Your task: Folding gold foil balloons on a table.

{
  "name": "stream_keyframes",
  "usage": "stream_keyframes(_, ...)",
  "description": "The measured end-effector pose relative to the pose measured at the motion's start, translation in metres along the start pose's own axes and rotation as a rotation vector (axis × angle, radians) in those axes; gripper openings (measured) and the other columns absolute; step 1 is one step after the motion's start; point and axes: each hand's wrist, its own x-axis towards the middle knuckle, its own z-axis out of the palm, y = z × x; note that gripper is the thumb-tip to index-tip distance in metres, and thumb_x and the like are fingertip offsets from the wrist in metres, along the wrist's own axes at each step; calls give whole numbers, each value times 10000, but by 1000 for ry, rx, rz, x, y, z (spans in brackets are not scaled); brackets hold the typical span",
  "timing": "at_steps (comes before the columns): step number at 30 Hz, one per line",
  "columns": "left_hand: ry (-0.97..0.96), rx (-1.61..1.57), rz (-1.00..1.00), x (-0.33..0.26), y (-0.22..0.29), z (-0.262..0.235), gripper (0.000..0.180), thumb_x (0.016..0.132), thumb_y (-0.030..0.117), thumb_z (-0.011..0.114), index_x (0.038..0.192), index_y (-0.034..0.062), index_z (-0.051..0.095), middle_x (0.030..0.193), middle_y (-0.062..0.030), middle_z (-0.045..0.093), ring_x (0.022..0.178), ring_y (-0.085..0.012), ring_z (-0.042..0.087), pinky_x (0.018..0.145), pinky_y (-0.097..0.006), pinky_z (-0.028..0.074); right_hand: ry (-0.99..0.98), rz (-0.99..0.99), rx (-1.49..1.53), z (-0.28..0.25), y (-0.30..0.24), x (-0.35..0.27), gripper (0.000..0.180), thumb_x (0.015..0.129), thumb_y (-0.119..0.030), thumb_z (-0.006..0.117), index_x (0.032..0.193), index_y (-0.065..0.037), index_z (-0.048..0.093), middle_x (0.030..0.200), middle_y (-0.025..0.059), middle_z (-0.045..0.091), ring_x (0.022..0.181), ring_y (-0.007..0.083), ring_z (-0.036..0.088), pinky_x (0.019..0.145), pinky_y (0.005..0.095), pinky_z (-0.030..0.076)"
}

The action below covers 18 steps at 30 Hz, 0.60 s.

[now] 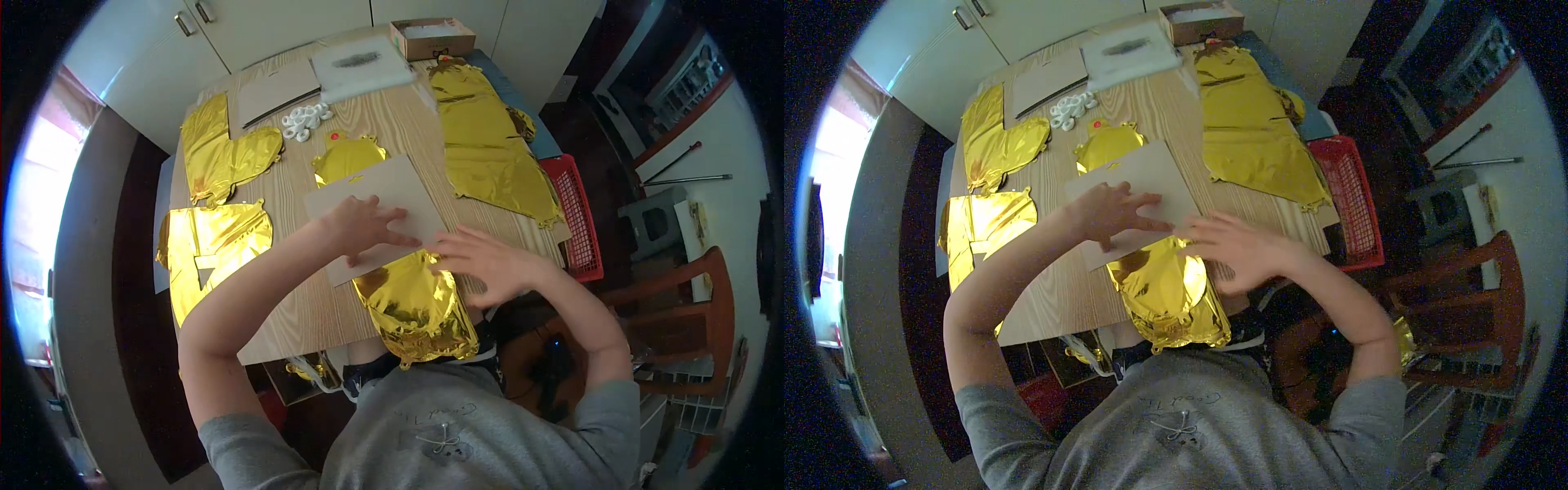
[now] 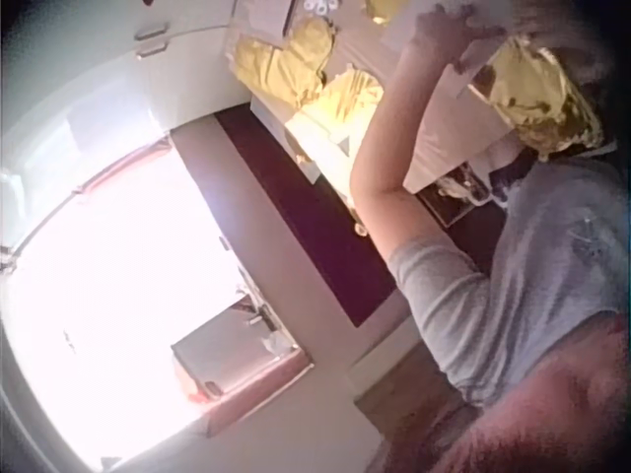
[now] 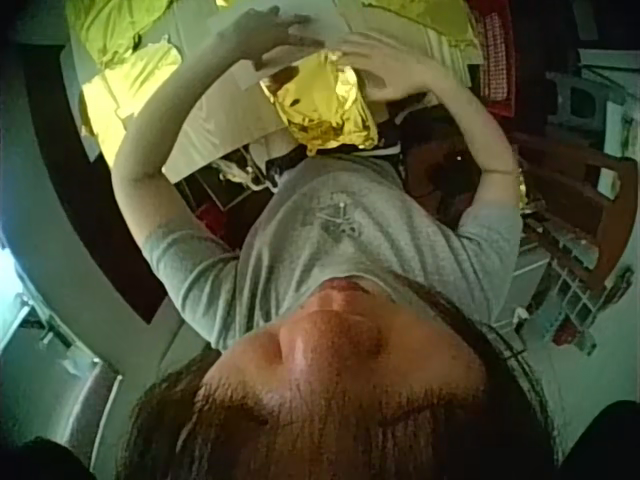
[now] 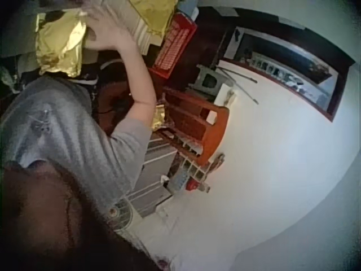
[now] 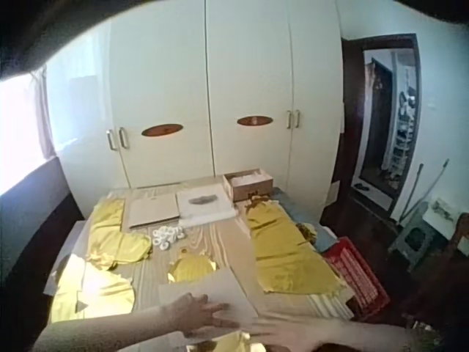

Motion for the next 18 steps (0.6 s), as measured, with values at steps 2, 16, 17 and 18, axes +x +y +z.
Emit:
stream_keyframes(2,-58,-30,-31,0,3,-8,1116,555,231,877,1410,565,242,1483,18,319,1208,-315,496,901,-400,524,-129,0,-25,-10,-18,-9,768,738,-273,698,1424,-148,377,1499,133,310,1423,313,220,1158,503,188)
stream_keyframes(16,-53,-41,-23,-1,3,-10,1100,562,209,870,1408,558,260,1478,1,336,1218,-315,492,930,-429,503,430,-115,-289,39,-7,15,388,780,-185,620,1163,-128,612,1181,25,632,1135,170,572,1048,452,378)
stream_keyframes(17,-58,-45,-26,-2,2,-9,1095,565,207,868,1407,557,262,1480,0,334,1222,-316,488,939,-435,498,446,-123,-263,36,-4,18,341,777,-172,626,1115,-125,632,1147,23,646,1108,172,587,1029,444,398)
stream_keyframes(18,-41,-44,-18,-2,2,-8,1093,561,212,870,1406,554,267,1481,1,332,1227,-317,484,946,-440,491,462,-131,-238,34,0,21,295,774,-159,632,1066,-122,651,1113,21,660,1082,174,602,1010,435,417)
